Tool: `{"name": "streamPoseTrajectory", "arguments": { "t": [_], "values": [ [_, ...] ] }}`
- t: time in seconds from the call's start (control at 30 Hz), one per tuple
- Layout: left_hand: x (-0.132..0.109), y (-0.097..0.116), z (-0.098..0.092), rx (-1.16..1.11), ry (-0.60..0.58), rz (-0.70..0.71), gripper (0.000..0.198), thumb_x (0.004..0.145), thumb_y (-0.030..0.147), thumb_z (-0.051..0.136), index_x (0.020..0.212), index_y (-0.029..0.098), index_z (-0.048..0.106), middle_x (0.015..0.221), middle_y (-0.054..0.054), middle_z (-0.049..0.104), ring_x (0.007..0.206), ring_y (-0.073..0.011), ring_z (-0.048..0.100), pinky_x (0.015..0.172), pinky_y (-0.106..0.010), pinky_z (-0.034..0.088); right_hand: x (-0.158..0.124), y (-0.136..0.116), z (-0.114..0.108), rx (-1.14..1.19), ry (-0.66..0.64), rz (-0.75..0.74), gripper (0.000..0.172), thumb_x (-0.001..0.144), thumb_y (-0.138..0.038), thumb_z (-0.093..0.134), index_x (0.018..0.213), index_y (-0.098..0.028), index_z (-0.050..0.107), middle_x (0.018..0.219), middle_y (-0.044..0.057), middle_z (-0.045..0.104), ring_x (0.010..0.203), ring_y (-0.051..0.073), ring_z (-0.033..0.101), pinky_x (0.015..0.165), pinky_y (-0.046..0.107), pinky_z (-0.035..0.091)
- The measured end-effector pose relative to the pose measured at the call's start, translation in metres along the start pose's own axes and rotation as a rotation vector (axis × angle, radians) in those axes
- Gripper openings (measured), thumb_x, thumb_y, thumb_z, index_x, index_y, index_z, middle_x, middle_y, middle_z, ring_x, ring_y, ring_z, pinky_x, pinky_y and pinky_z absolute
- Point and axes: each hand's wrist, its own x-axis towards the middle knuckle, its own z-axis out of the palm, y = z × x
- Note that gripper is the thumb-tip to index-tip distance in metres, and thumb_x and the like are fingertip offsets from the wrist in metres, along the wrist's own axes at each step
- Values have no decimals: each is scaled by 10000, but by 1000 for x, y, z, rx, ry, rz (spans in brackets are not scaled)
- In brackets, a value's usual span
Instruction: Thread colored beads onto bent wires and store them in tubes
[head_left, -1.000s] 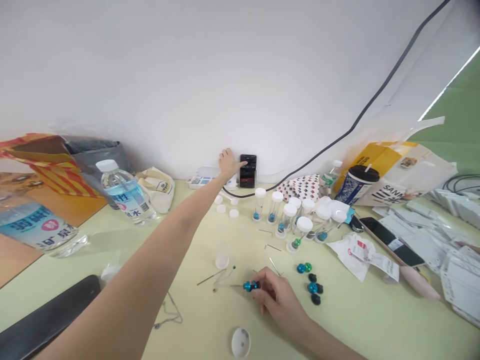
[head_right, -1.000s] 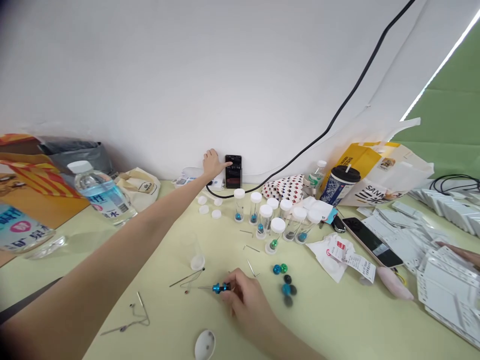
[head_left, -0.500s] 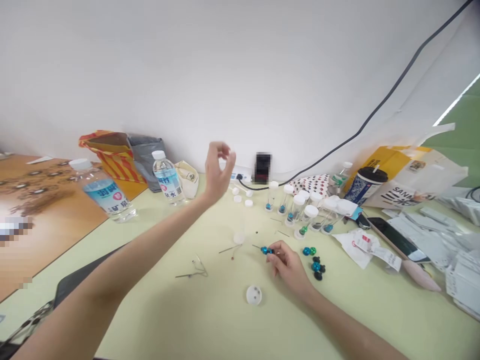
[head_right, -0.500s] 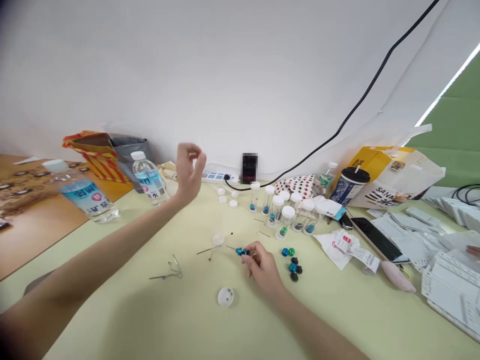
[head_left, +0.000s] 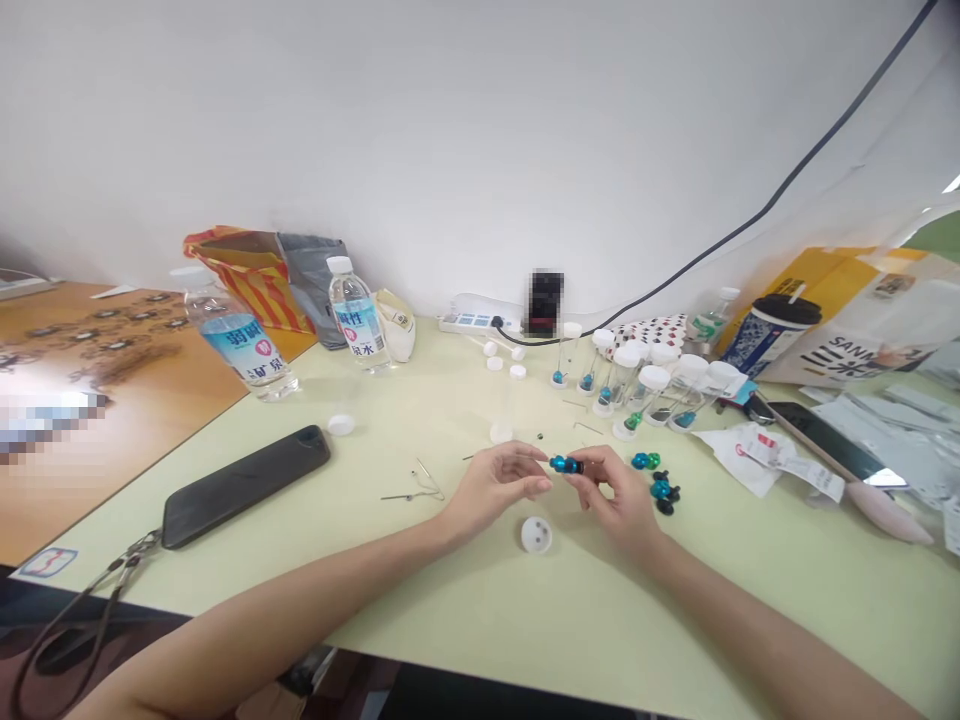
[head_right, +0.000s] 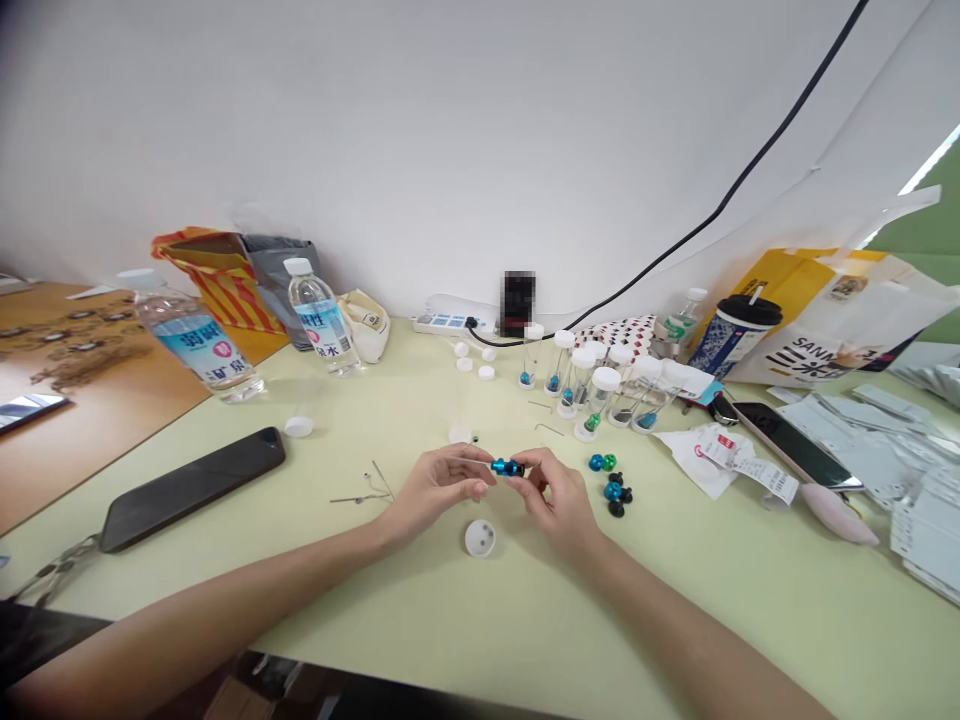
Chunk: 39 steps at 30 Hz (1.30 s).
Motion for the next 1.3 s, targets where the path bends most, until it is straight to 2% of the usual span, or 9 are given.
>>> {"name": "streamPoseTrajectory", "arguments": {
  "t": [0.13, 0.3, 0.43, 0.63, 0.73, 0.83, 0.97, 1.17, 1.3],
  "values": [
    [-7, 2, 0, -129, 36, -88, 265, 715, 326, 745, 908, 153, 693, 787, -56, 694, 685, -162, 624, 724, -307, 503, 0, -4, 1, -149, -82, -162, 122, 931, -274, 491, 996, -197, 560, 782, 39, 655, 536, 115, 542, 521, 260, 421],
    [-9, -3, 2, -180, 26, -107, 231, 702, 295, 764, 843, 118, 715, 697, -49, 687, 621, -132, 610, 676, -266, 494, 0, -5, 4, -162, -55, -252, 125, 922, -255, 519, 1013, -193, 579, 757, 17, 664, 515, 96, 541, 489, 225, 419],
    [-7, -7, 1, -228, -10, -105, 189, 705, 260, 765, 816, 116, 716, 661, -37, 684, 609, -117, 602, 655, -243, 486, 1, -6, 3, -151, -73, -252, 135, 918, -291, 542, 994, -196, 602, 690, -1, 665, 530, 103, 564, 517, 215, 445],
    [-7, -8, 0, -246, -37, -124, 167, 695, 217, 772, 824, 126, 720, 665, -24, 688, 609, -107, 609, 660, -236, 489, 2, -4, -1, -118, -119, -261, 221, 961, -339, 451, 974, -204, 625, 729, 16, 697, 549, 109, 584, 535, 219, 453],
    [-8, -9, 0, -250, -29, -128, 160, 708, 224, 763, 826, 125, 720, 660, -23, 688, 604, -103, 608, 658, -233, 491, 1, -2, -3, -104, -115, -249, 284, 980, -363, 382, 1107, -199, 576, 731, 19, 676, 558, 117, 585, 557, 233, 467],
    [-7, -8, -1, -260, 4, -132, 170, 701, 228, 770, 824, 120, 723, 667, -28, 691, 608, -99, 605, 651, -224, 488, -1, -1, -6, -92, -122, -206, 341, 951, -389, 448, 1244, -215, 468, 856, 34, 671, 568, 114, 576, 568, 244, 478],
    [-5, -5, -3, -308, 55, -129, 177, 681, 231, 787, 799, 115, 723, 704, -41, 703, 633, -101, 612, 647, -216, 485, -1, -1, -7, -64, -135, -237, 292, 967, -376, 410, 1203, -225, 491, 882, 37, 656, 589, 111, 575, 589, 250, 470],
    [-6, -4, -2, -352, 62, -129, 178, 664, 223, 799, 775, 112, 715, 674, -37, 694, 621, -105, 620, 625, -217, 483, -1, -3, -8, 18, -142, -228, 433, 984, -475, 281, 1237, -209, 512, 900, 56, 645, 630, 122, 582, 615, 270, 465],
    [-6, -8, -3, -350, 54, -130, 171, 663, 213, 801, 776, 118, 714, 727, -46, 708, 629, -108, 626, 621, -221, 483, -1, -3, -9, 41, -159, -239, 450, 984, -487, 264, 1214, -212, 537, 886, 57, 648, 698, 142, 602, 650, 280, 468]
  ]
}}
